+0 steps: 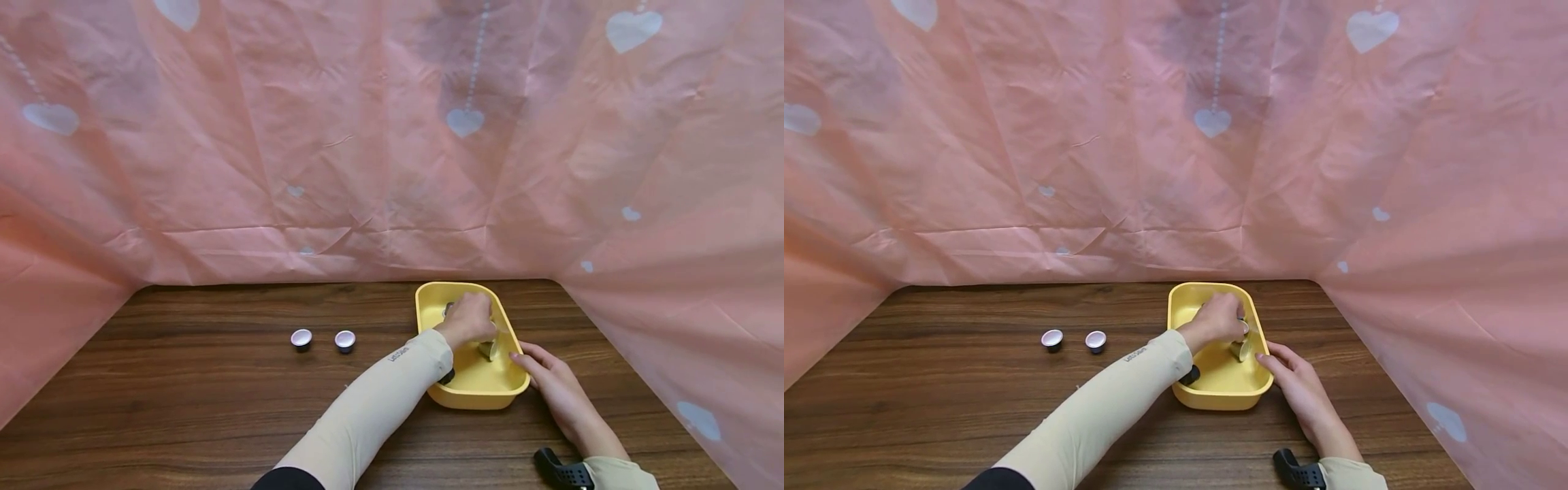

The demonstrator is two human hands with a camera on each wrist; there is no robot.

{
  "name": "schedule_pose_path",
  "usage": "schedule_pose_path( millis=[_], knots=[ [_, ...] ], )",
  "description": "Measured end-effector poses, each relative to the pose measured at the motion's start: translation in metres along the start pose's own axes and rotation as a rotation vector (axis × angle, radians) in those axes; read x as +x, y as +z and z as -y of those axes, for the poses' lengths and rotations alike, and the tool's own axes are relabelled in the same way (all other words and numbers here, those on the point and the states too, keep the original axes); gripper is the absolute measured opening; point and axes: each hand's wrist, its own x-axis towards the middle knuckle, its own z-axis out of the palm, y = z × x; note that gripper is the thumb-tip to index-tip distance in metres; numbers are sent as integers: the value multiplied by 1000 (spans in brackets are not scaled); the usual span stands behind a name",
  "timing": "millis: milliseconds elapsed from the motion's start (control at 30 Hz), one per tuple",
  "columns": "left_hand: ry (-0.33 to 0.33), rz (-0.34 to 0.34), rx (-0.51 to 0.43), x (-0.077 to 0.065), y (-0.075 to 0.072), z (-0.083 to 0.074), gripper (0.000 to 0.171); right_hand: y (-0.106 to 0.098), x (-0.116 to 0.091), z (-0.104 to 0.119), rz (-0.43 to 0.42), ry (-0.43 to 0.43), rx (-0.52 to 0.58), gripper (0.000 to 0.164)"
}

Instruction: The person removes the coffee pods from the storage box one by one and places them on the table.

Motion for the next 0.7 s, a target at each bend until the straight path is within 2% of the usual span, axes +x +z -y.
schedule_pose_path(
  millis=[33,100,133,233,300,700],
  knots=[
    [13,-6,2,9,10,5,46,0,0,0,1,-1,1,60],
    [16,2,7,15,16,8,42,0,0,0,0,-1,2,60],
    [26,-4,14,26,28,13,42,0,0,-1,0,-1,1,60],
    [36,-24,25,34,37,17,41,0,0,0,2,-3,-7,60],
    [30,-39,41,33,38,17,41,0,0,0,2,1,-14,61],
    [31,69,-10,27,30,16,34,-1,-2,0,6,-12,-16,61]
  ],
)
